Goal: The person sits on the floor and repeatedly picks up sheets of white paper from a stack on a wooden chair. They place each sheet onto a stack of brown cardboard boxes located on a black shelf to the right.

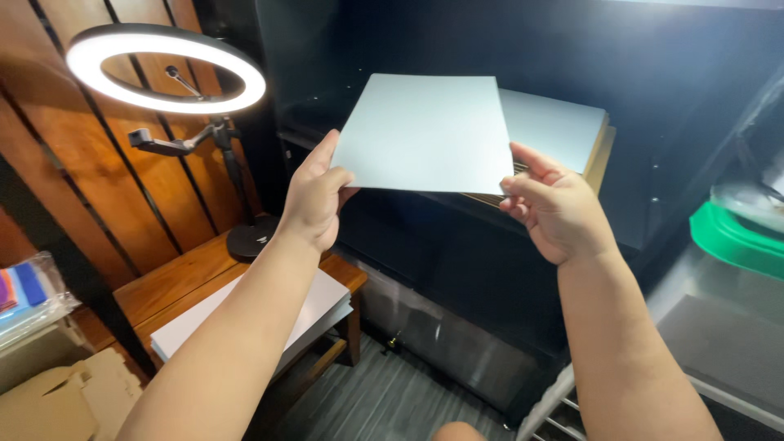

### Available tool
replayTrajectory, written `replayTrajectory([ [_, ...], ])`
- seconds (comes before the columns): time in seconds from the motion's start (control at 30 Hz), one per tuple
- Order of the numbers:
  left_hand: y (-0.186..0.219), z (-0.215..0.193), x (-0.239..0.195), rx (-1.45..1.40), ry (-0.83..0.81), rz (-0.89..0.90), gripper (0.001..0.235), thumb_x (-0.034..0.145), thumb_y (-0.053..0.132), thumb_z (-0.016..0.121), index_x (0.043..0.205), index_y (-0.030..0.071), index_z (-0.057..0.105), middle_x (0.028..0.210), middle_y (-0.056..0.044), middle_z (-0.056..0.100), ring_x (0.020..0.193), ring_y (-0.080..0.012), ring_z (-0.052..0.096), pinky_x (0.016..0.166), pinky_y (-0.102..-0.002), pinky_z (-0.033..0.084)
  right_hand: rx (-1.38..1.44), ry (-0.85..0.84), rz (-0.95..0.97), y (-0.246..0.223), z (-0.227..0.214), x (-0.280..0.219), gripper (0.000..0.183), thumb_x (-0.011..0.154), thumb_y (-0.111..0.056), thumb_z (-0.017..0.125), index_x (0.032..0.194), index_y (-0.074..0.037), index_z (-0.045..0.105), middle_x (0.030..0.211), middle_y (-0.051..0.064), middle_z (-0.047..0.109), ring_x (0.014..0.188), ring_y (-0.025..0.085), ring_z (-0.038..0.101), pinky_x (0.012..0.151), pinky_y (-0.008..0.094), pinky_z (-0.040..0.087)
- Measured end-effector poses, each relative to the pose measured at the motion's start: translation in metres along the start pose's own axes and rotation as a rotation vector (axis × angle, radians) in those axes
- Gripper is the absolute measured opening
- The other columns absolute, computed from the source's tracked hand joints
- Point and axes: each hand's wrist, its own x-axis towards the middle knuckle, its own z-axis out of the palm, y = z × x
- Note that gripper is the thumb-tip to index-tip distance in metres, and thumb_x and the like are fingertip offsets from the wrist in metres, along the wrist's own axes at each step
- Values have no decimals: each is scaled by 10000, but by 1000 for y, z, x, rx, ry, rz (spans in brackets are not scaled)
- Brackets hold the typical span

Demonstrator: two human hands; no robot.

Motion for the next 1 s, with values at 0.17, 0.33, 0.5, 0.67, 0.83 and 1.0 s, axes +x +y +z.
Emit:
replayTrajectory([
  [0.17, -34, 45, 49, 61, -137, 78, 810, 838, -87, 477, 1615, 113, 368, 1646, -203, 324, 1540, -367, 306, 1229, -521, 326, -144, 145, -64, -6, -53, 13, 593, 869, 41, 727, 1441, -50, 599, 780, 42, 675, 603, 147, 729, 576, 221, 666],
  [0.33, -40, 96, 59, 24, -178, 58, 787, 846, -69, 477, 1608, 98, 374, 1691, -251, 257, 1581, -410, 180, 1262, -570, 160, -179, 271, -83, -18, -72, 9, 576, 864, 16, 754, 1420, -66, 625, 710, 5, 633, 556, 106, 695, 556, 172, 639],
  [0.5, -54, 127, 82, 29, -203, 18, 784, 827, -47, 481, 1590, 121, 415, 1671, -236, 328, 1580, -389, 191, 1268, -573, 121, -170, 341, -104, -29, -71, 9, 561, 867, 14, 752, 1410, -54, 630, 667, -28, 578, 508, 45, 593, 471, 129, 531],
  [0.67, -61, 144, 99, 216, -171, -22, 736, 820, 7, 506, 1549, 109, 492, 1632, -204, 414, 1572, -356, 231, 1276, -533, 116, -153, 388, -99, -36, -66, 12, 535, 850, 18, 771, 1368, -51, 659, 631, -42, 557, 484, 0, 477, 442, 125, 411],
  [0.83, -85, 156, 135, 331, -163, 1, 700, 815, 60, 551, 1504, 181, 566, 1594, -123, 487, 1556, -303, 282, 1262, -527, 150, -198, 401, -104, -38, -76, 24, 562, 852, 6, 776, 1394, -31, 631, 645, -34, 578, 498, 5, 466, 462, 133, 381],
  [1.0, -84, 161, 143, 491, -159, 19, 672, 834, 100, 540, 1505, 130, 559, 1563, -157, 523, 1545, -342, 326, 1270, -569, 26, -220, 415, -112, -37, -76, 32, 597, 856, 11, 775, 1427, -15, 600, 648, -48, 560, 498, -2, 441, 476, 141, 359],
])
